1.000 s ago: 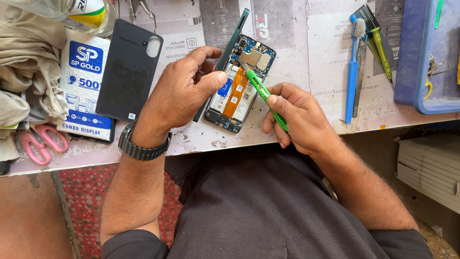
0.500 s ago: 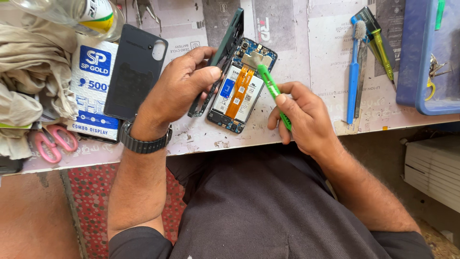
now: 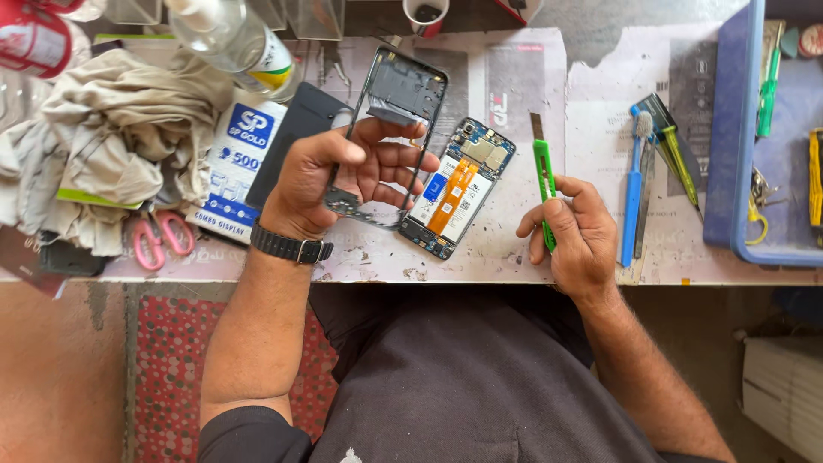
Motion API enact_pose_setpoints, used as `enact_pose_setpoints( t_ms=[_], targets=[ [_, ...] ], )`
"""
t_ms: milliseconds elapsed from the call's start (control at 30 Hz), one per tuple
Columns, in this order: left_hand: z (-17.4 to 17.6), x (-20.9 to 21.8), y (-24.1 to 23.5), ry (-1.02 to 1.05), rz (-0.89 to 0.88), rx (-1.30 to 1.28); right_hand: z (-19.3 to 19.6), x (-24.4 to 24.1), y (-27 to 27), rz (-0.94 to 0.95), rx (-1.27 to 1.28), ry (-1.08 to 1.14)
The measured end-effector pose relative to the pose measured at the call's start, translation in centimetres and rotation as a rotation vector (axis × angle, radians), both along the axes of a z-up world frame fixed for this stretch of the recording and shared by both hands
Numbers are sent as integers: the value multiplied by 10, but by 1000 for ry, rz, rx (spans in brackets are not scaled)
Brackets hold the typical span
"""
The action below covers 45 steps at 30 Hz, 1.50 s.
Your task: The person uses a green utility knife to pry and separate the display assembly from the smartphone chassis. They work along the edges of the device, carefully lifting the screen while holding the phone body steady. The phone remains partially disassembled with internal components visible.
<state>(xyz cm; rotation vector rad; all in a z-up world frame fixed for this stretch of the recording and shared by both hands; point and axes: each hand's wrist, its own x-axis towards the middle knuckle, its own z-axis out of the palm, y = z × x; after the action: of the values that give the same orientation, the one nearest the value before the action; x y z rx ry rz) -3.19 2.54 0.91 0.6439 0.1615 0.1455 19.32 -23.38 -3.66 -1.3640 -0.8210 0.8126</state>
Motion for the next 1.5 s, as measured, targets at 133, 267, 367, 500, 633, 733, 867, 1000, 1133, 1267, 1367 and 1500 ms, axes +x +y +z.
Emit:
enact_pose_setpoints(
  t_ms=[133, 267, 367, 500, 633, 733, 867, 1000, 1133, 1267, 1367, 1500],
  targets=[
    [8, -15, 0, 154, 62, 160, -4, 1, 0, -13, 1, 9],
    [21, -57, 0, 414, 210, 378, -6, -1, -3, -25, 15, 49],
    [33, -95, 3, 570, 358, 517, -6, -1, -5, -9, 26, 30],
    [38, -128, 8, 656, 320, 698, -5, -1, -3, -5, 15, 13],
    [24, -130, 9, 784, 298, 835, -4, -2, -2, 12, 22, -51],
    [18, -114, 16, 825, 256, 930, -3, -3, -2, 10, 20, -53],
    [14, -89, 27, 837, 252, 1051, -5, -3, -3, 10, 20, -60],
    [11, -73, 31, 988, 432, 1490, -6, -2, -4, 8, 28, -29],
    [1, -70, 31, 1000, 608, 1972, -9, -2, -5, 4, 25, -17],
    [-8, -73, 32, 1099, 606, 1961, -8, -2, -6, 7, 20, -23],
    [-9, -74, 32, 1055, 638, 2069, -7, -2, -4, 11, 24, -11],
    [-7, -75, 30, 1067, 622, 2218, -10, -1, -5, 23, 47, 11]
  ],
)
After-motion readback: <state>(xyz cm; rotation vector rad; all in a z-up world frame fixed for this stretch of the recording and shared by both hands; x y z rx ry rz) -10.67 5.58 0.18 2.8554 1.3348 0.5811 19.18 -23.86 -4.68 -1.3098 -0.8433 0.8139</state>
